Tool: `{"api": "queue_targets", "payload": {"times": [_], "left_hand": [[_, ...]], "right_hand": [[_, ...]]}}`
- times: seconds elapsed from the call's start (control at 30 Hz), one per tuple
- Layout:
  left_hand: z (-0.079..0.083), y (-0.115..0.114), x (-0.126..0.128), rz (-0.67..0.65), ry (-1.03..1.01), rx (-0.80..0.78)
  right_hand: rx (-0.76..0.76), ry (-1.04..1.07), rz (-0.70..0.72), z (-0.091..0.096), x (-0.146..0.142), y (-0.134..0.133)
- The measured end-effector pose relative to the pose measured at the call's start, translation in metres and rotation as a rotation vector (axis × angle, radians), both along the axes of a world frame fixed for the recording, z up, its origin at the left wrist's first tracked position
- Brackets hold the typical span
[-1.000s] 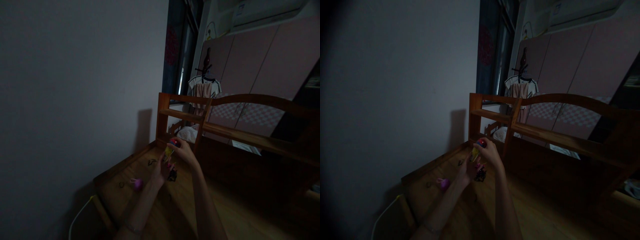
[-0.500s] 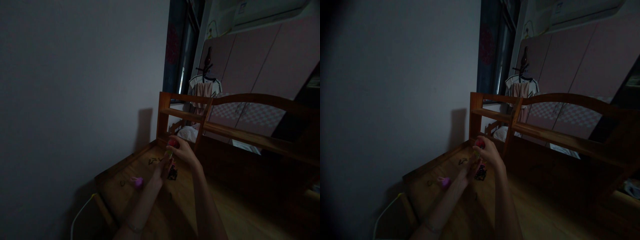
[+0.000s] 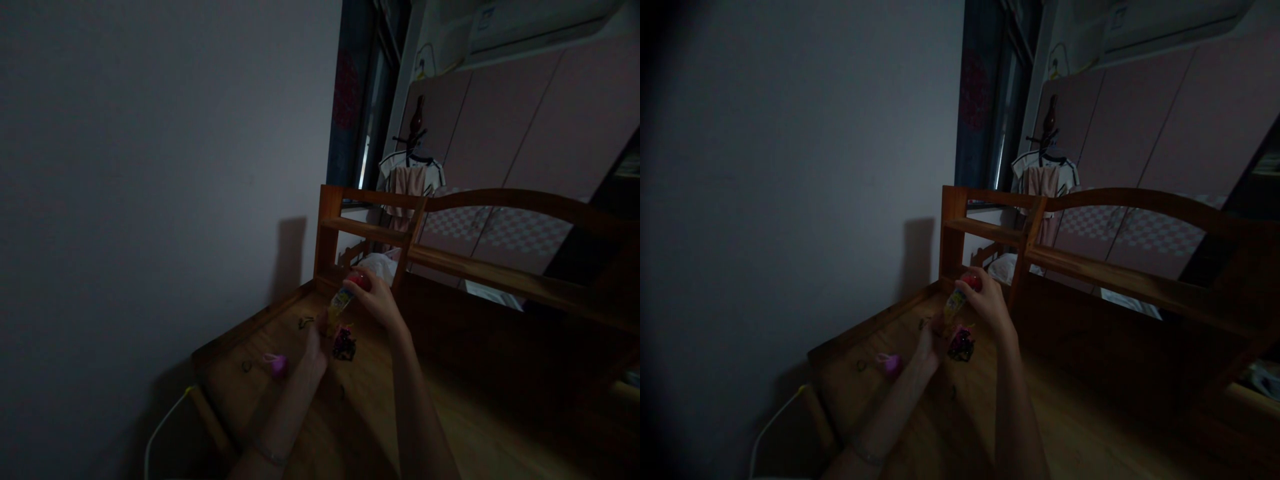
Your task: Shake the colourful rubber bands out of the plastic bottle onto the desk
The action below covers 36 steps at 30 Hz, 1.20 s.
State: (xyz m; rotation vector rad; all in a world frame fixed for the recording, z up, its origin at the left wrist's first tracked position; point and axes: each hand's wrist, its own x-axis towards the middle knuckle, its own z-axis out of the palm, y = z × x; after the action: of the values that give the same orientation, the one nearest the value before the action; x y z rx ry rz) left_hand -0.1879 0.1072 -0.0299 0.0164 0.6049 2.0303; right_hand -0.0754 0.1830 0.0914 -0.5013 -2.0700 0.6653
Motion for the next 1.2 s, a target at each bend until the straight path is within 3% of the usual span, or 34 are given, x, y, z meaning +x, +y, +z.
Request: {"api": "queue_targets", "payload": {"times": [0.1,0.27,0.5,0.67,1.2], "left_hand": [[0.011,-0.004,0.004,-0.006,0.026,0.084],[0.019,-0.013,0.013,-0.158,0.135,0.150],[0.006,0.001,0.008,-0.105,0.104,0.138],[0.007,0.001,0.010,-0.192,0.075,0.129],[-0.011,0.011,0.003,-0.178,-0.062,0.144]], "right_hand": [[-0.042,0.010,0.007,-0.003,-0.001,0.004],[-0.103,-0.100,0.079,-0.013,-0.005,0.009],[-0.129,-0.116,0.119,-0.014,-0.006,0.014],[-0.135,-0.043,0.106,-0.012,-0.001,0.017],[-0.003,-0.043,0.129,0.002,0.009,0.003]]}}
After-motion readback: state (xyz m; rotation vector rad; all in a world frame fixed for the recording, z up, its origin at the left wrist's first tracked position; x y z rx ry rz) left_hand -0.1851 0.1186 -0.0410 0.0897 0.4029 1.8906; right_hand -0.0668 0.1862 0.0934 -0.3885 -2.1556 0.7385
